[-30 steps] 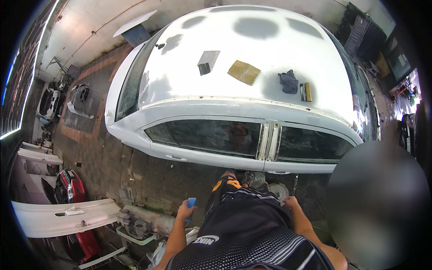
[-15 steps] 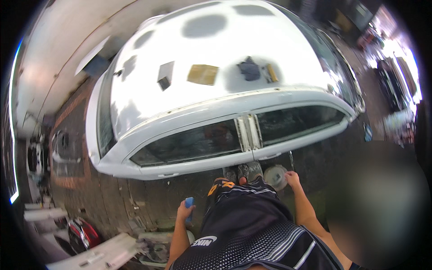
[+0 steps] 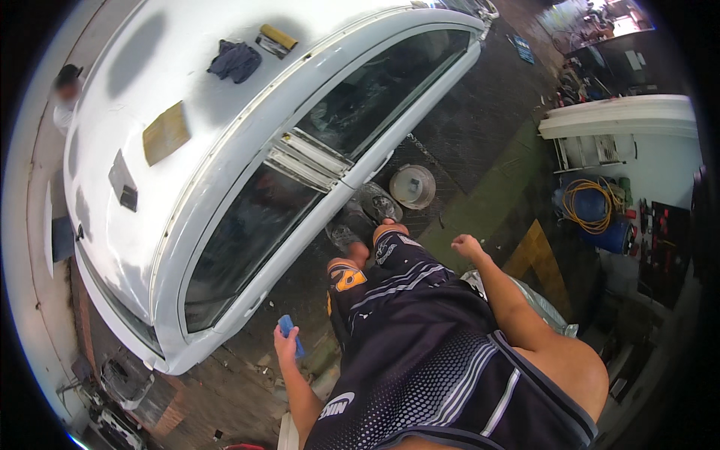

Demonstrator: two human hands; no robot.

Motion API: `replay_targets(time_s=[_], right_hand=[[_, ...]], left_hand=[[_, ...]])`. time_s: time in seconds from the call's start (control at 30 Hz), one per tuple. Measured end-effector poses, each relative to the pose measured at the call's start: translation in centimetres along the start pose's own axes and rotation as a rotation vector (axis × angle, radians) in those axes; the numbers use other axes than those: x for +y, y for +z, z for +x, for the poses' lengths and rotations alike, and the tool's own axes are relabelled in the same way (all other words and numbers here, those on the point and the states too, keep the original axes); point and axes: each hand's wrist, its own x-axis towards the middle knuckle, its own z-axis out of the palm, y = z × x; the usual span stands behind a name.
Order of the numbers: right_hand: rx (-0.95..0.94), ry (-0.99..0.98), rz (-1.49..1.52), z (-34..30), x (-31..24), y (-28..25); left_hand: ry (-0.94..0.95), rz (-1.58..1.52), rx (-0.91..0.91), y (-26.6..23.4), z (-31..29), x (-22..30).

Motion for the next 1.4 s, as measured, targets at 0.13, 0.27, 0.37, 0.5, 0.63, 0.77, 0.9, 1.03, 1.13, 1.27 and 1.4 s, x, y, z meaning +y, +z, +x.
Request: replay_targets(time_s=[0.13, 0.27, 0.37, 0.5, 0.63, 0.77, 0.9, 1.03, 1.13, 1.27, 1.4], right_hand=[[-0.140, 0.069, -0.085, 1.0, 3.6, 1.1], [-0.258, -0.045, -0.121, 4.2, 1.1, -0.3], [-0.209, -0.241, -0.183, 7.8, -1.5, 0.1], [-0.262, -0.380, -0.063, 13.8, -5.2, 0.2], [-0.272, -0.507, -0.163, 28.7, -2.9, 2.4], [0.305, -0.323, -0.167, 38.0, 2.8, 4.3], [0.047, -0.298, 0.020, 36.4, 9.8, 1.6], [-0.062, -0.084, -0.069, 34.2, 14.0, -0.3], [-0.050, -0.014, -0.120, 35.4, 18.5, -0.2], [-0.137, -0.083, -0.209, 36.4, 20.0, -0.2], [-0.017, -0.336, -0.075, 39.0, 18.1, -0.7]], left_hand=[[-0.035, -0.074, 0.018, 0.9, 3.1, -0.3], [-0.058, -0.225, 0.049, 4.8, 4.4, -0.9], [-0.095, -0.181, 0.098, 7.9, 6.5, -3.0], [-0.064, -0.157, 0.252, 11.2, 7.9, -6.3], [-0.056, -0.226, 0.382, 15.7, 9.8, -8.8], [-0.102, -0.034, 0.403, 22.3, 5.4, -13.5], [-0.101, -0.101, 0.436, 24.9, 4.3, -11.7], [-0.160, -0.342, 0.418, 25.8, 5.6, -6.1], [-0.134, -0.514, 0.309, 27.9, 10.9, -1.2], [0.134, -0.341, 0.037, 33.7, 18.1, 6.3], [0.319, -0.469, -0.143, 43.0, 19.8, 10.5]])
